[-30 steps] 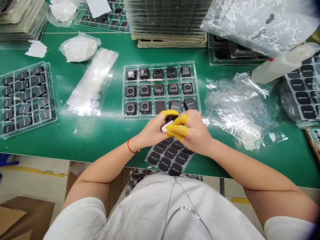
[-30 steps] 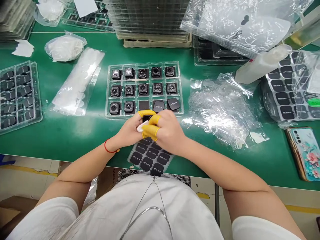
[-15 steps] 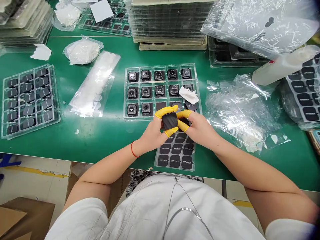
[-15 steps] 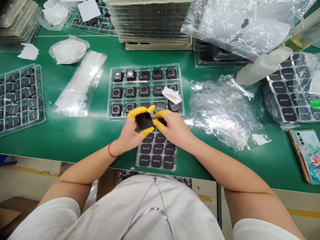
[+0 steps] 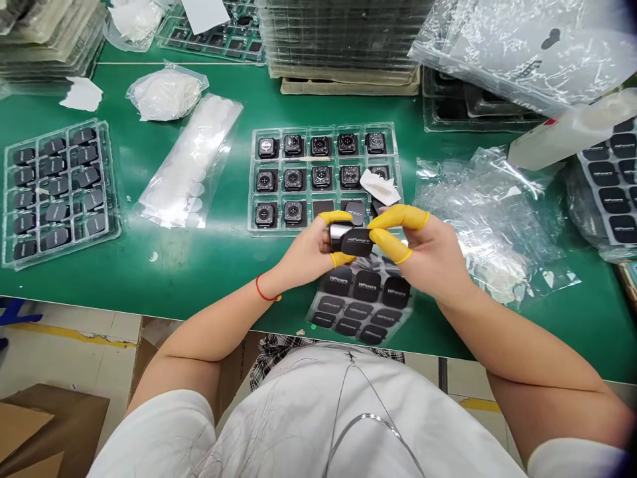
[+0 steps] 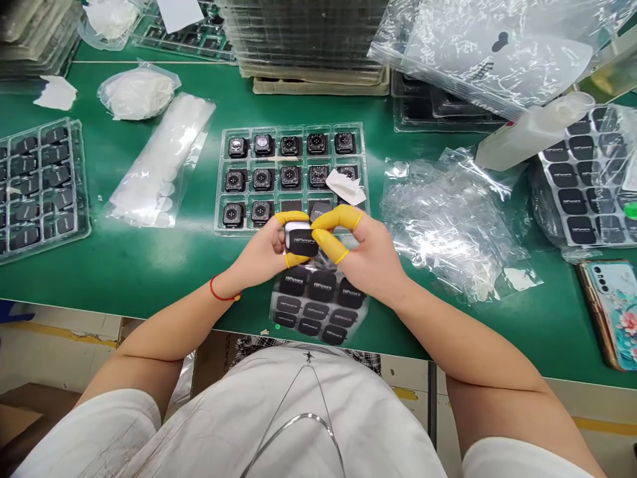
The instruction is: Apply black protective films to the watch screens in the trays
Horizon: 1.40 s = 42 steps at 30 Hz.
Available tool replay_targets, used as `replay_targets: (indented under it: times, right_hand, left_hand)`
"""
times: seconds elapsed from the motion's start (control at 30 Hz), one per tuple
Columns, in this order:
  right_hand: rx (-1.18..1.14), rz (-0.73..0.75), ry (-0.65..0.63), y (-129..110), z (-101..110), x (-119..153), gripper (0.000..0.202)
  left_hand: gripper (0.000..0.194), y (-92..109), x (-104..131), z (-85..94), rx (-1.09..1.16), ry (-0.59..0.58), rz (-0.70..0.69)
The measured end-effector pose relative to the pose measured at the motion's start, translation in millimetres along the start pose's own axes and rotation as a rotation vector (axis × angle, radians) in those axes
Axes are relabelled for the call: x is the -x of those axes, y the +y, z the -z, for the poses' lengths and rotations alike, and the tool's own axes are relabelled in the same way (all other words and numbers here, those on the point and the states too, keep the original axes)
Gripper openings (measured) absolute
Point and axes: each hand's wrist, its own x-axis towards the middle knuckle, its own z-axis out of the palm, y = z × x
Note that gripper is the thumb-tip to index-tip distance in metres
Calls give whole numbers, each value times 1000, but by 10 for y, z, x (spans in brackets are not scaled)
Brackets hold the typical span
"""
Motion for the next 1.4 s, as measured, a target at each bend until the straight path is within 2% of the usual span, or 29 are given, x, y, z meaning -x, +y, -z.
replay_targets:
  times: [0.07, 0.13, 0.4, 1.1, 1.2, 1.27, 1.33, 1.4]
  right_hand:
    - [-135, -220, -77, 36, 11, -44, 4]
    - [-231, -345, -141, 75, 1, -76, 8]
    - [-271, -421, -161, 43, -26, -60, 13]
    - [-137, -350, -182, 46, -15, -38, 13]
    - [-33, -302, -172, 33, -20, -28, 11]
    - [133, -196, -125, 30, -34, -10, 10]
    - [309, -80, -78, 32, -57, 15, 21]
    - [365, -29, -123, 32, -85, 35, 45]
  left_hand:
    - [54, -34, 33, -37, -68, -60, -49]
    - [53, -58, 59, -57, -136, -75, -84]
    - [51, -77, 63, -35, -219, -85, -153]
    - [50, -53, 75, -42, -269, -100, -142]
    - [52, -49, 77, -39, -281, -75, -107]
    - [53, -47, 76, -34, -278, -68, -88]
    - [54, -49, 76, -30, -271, -77, -80]
    - [52, -57, 78, -34, -283, -111, -102]
